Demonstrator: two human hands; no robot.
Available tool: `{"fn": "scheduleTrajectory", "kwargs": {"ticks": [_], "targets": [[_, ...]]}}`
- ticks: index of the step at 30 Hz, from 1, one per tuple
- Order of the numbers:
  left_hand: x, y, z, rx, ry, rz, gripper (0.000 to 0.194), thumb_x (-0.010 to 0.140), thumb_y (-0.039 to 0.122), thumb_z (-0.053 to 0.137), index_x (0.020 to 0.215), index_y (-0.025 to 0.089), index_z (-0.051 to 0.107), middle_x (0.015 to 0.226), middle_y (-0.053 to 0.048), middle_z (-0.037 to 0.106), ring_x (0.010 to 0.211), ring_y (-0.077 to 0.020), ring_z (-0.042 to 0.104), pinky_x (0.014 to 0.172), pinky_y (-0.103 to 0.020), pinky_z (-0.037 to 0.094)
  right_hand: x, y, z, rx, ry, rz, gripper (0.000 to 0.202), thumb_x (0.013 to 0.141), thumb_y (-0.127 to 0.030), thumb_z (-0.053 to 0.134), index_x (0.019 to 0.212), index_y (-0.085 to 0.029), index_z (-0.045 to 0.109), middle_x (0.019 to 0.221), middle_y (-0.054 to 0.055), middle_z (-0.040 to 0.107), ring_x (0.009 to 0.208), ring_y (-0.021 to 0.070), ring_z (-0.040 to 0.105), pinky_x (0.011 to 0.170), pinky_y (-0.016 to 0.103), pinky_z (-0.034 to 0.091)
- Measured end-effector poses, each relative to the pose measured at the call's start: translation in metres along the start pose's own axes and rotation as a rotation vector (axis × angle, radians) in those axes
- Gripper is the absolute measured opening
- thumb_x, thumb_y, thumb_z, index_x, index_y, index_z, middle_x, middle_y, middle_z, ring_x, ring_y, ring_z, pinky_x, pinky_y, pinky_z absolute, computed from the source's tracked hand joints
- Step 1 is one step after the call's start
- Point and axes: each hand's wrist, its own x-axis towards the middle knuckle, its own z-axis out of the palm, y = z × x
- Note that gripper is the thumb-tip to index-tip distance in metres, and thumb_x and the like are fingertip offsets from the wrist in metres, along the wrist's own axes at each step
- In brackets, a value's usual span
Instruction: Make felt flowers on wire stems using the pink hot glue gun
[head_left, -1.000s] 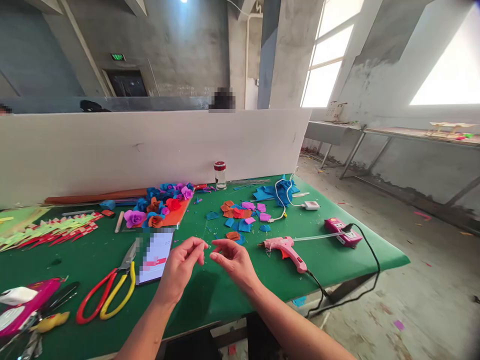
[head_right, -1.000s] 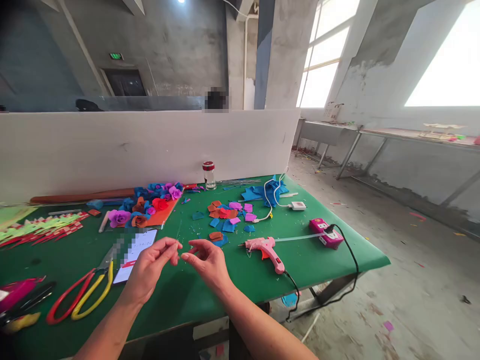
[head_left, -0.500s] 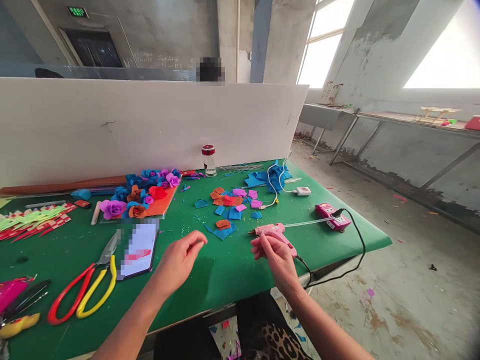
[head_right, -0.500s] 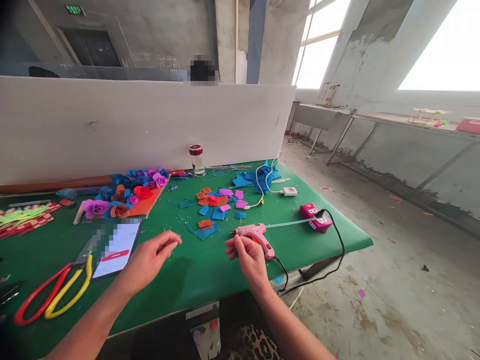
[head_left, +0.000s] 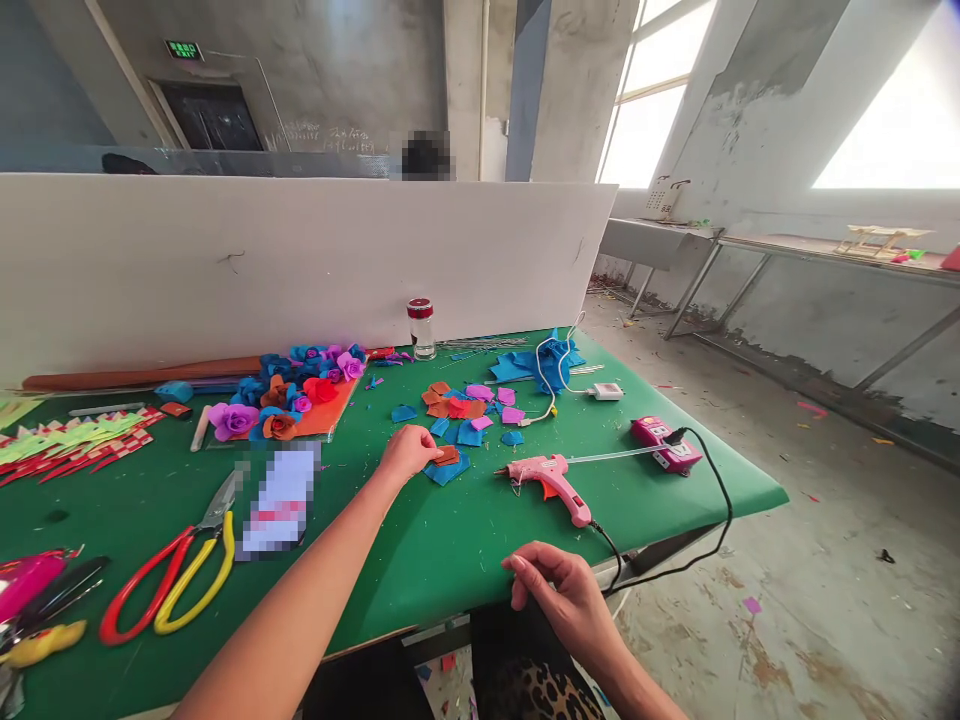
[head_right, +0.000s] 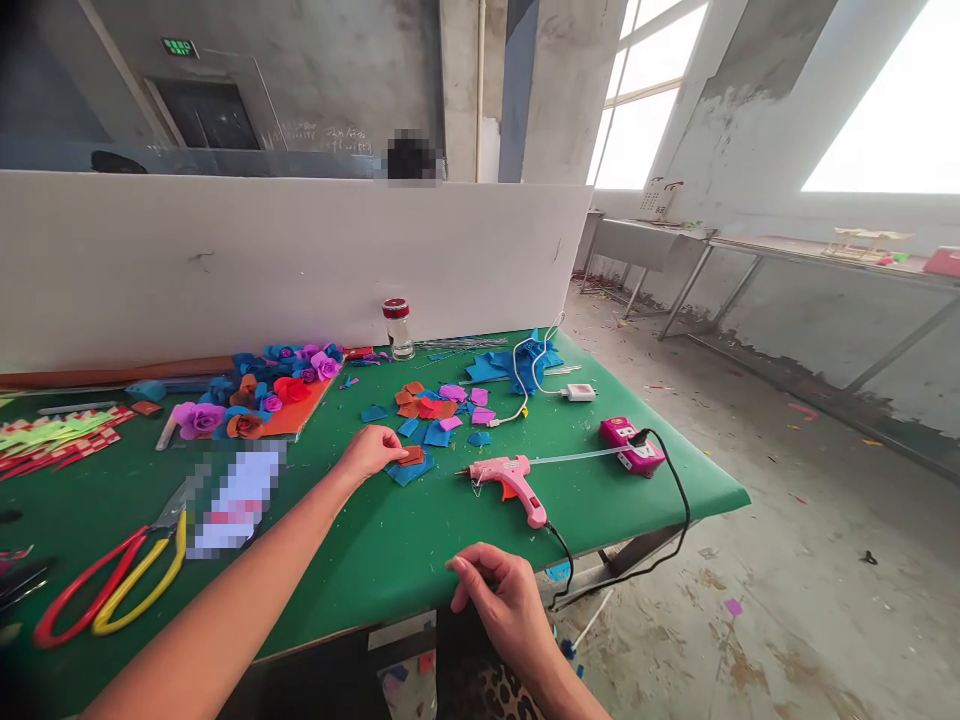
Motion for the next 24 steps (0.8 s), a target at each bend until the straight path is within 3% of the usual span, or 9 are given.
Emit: {"fn": "scheduleTrajectory", "kwargs": {"ticks": [8,18,24], "targets": [[-0.006,0.002,-0.016,0.07,-0.057,0.09,0.022,0.07,0.03,0.062,0.051,0.019,0.064,0.05,0.0,0.054,0.053,-0.014,0.045,0.053,-0.026,0.024,0.007,0.0,-0.002,0.127,0.005,0.024,0.037,0.083,-0.054,0.059,0.08,-0.019,0.069,0.056,0.004,0.064,0.056,0.0161,0.054,0.061,0.028,0.04],[-0.015,0.008,-0.019,0.163,-0.087,0.144,0.027,0.078,0.022,0.05,0.053,0.018,0.059,0.051,0.001,0.046,0.053,-0.0129,0.039,0.054,-0.026,0.02,0.014,-0.005,-0.001,0.091,-0.009,0.038,0.04,0.084,-0.054,0.057,0.077,-0.016,0.067,0.056,0.003,0.064,0.054,0.013,0.05,0.057,0.025,0.038],[-0.022,0.002,-0.019,0.169,-0.05,0.195,0.031,0.082,0.023,0.047,0.052,0.018,0.051,0.052,0.001,0.044,0.053,-0.0133,0.038,0.054,-0.027,0.02,0.049,-0.015,0.015,-0.005,0.003,-0.087,0.032,0.085,-0.045,0.056,0.082,-0.015,0.067,0.072,0.004,0.067,0.058,0.0139,0.058,0.054,0.023,0.04]]}}
